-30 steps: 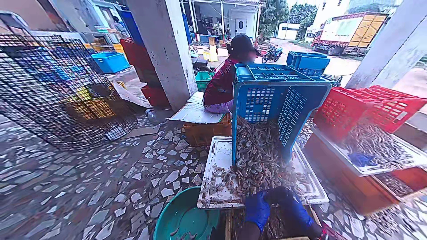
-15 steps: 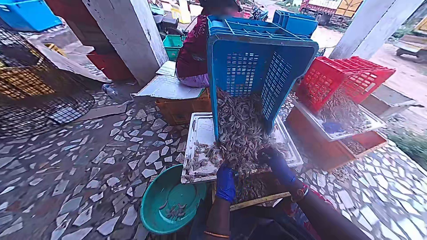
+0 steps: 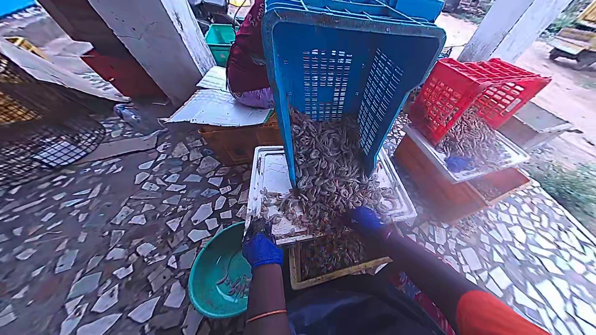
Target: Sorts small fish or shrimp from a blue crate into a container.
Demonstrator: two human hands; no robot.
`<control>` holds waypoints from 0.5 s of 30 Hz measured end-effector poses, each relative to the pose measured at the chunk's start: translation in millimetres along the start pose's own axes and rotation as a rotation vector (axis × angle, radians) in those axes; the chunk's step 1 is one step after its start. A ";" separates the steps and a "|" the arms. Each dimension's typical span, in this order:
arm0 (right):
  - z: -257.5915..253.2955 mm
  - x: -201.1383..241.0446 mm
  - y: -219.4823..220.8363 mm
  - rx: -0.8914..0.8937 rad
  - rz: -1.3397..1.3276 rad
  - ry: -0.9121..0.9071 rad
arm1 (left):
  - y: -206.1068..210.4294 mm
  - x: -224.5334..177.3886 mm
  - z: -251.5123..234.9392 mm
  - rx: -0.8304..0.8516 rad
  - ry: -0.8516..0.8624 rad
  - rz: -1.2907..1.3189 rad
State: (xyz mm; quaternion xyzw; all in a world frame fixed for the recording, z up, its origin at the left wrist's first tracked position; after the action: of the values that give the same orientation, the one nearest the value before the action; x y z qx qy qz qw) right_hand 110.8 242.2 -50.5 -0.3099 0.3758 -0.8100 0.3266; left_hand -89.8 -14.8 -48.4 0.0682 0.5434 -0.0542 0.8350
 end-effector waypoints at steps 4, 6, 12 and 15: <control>-6.2 -5.8 8.0 0.004 0.057 0.010 | 53.1 -17.5 24.2 0.288 0.152 -0.228; -0.3 -19.1 7.0 -0.025 0.009 0.059 | 81.3 -16.7 45.1 0.500 0.105 -0.799; 32.3 -24.7 -7.0 -0.192 -1.178 0.129 | 146.2 28.0 85.5 0.841 0.053 -1.111; 49.5 2.8 -23.8 -0.137 -0.640 -0.005 | 160.5 32.1 93.4 0.863 0.033 -0.700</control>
State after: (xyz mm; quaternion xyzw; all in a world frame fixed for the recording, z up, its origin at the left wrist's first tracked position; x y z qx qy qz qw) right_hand 139.1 232.0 -4.4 -0.4355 0.3119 -0.8437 0.0348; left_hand 33.7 126.6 -31.6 0.2204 0.4751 -0.5449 0.6548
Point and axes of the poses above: each hand's wrist, its own z-axis away from the middle knuckle, its own y-axis out of the palm, x = y × z, the point moved 8 cm from there along -z, towards the middle knuckle, and after that the axes turned 9 degrees about x, right-handed, at the moved point
